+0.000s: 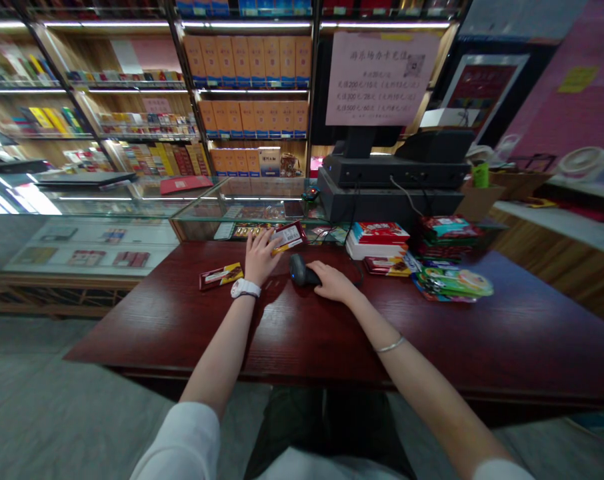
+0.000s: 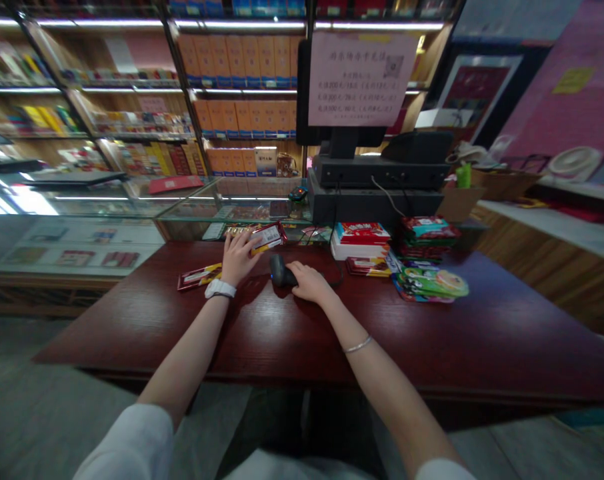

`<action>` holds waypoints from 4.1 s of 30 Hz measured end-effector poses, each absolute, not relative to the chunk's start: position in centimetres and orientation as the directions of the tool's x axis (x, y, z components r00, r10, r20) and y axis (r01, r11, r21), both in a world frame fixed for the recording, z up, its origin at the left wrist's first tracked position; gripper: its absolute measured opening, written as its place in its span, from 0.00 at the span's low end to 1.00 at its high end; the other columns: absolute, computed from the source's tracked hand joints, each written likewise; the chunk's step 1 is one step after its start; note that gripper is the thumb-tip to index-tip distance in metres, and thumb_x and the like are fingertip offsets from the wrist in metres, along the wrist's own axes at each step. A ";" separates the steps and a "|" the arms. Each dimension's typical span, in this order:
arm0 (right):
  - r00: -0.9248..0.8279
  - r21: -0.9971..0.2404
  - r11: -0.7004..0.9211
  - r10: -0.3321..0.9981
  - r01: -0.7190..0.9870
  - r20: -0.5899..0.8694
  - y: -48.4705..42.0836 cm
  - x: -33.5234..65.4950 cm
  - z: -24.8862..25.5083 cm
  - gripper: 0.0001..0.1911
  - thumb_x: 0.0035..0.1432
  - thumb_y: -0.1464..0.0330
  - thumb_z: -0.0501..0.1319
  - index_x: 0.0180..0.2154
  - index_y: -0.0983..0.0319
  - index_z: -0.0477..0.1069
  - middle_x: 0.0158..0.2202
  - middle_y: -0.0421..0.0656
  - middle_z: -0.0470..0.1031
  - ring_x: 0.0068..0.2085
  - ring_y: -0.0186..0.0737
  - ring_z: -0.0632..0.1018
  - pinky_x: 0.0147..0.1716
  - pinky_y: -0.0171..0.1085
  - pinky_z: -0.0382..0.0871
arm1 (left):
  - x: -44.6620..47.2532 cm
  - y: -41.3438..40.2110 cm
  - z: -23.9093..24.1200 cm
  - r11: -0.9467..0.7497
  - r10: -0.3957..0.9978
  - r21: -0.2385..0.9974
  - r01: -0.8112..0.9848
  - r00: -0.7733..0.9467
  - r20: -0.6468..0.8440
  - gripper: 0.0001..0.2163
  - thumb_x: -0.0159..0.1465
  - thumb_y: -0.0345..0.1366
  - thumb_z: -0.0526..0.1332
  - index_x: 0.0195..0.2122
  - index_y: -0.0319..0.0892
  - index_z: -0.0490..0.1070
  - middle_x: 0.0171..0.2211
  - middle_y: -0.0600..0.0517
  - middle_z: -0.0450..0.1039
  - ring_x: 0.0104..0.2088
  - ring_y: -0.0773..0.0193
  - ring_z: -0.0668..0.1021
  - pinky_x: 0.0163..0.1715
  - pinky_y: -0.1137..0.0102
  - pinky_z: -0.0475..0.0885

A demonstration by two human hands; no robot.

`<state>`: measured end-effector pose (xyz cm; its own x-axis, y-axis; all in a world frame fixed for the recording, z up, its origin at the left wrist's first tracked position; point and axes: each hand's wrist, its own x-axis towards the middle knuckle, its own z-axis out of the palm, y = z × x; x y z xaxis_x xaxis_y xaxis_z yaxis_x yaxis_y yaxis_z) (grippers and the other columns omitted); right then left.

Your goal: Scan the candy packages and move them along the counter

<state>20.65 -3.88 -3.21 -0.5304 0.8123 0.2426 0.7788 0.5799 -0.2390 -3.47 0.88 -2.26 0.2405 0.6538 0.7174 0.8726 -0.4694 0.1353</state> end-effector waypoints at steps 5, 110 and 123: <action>-0.481 -0.211 0.536 0.837 0.817 0.262 -4.1 20.1 -3.6 0.27 0.57 0.71 0.62 0.59 0.63 0.66 0.55 0.51 0.72 0.49 0.48 0.79 0.49 0.44 0.73 | -3.5 1.0 -2.5 -0.474 0.636 0.101 0.875 0.261 0.727 0.16 0.65 0.39 0.61 0.54 0.51 0.73 0.64 0.48 0.67 0.64 0.50 0.68 0.69 0.44 0.50; -0.241 -0.411 0.619 0.704 0.669 0.668 -0.1 25.9 -3.1 0.48 0.51 0.69 0.70 0.69 0.53 0.51 0.70 0.50 0.56 0.69 0.52 0.59 0.68 0.57 0.52 | 0.5 -1.5 -0.5 -0.727 0.519 0.003 0.687 0.546 0.658 0.14 0.65 0.39 0.63 0.53 0.51 0.74 0.63 0.50 0.69 0.63 0.54 0.69 0.70 0.46 0.51; -0.261 -0.590 0.677 0.725 0.440 0.638 -1.4 25.4 -1.2 0.39 0.48 0.55 0.74 0.59 0.52 0.64 0.68 0.50 0.59 0.69 0.53 0.61 0.65 0.57 0.58 | 0.4 -1.3 -0.6 -0.715 0.550 0.074 0.696 0.493 0.674 0.14 0.64 0.34 0.63 0.52 0.52 0.75 0.64 0.50 0.67 0.64 0.54 0.69 0.68 0.45 0.54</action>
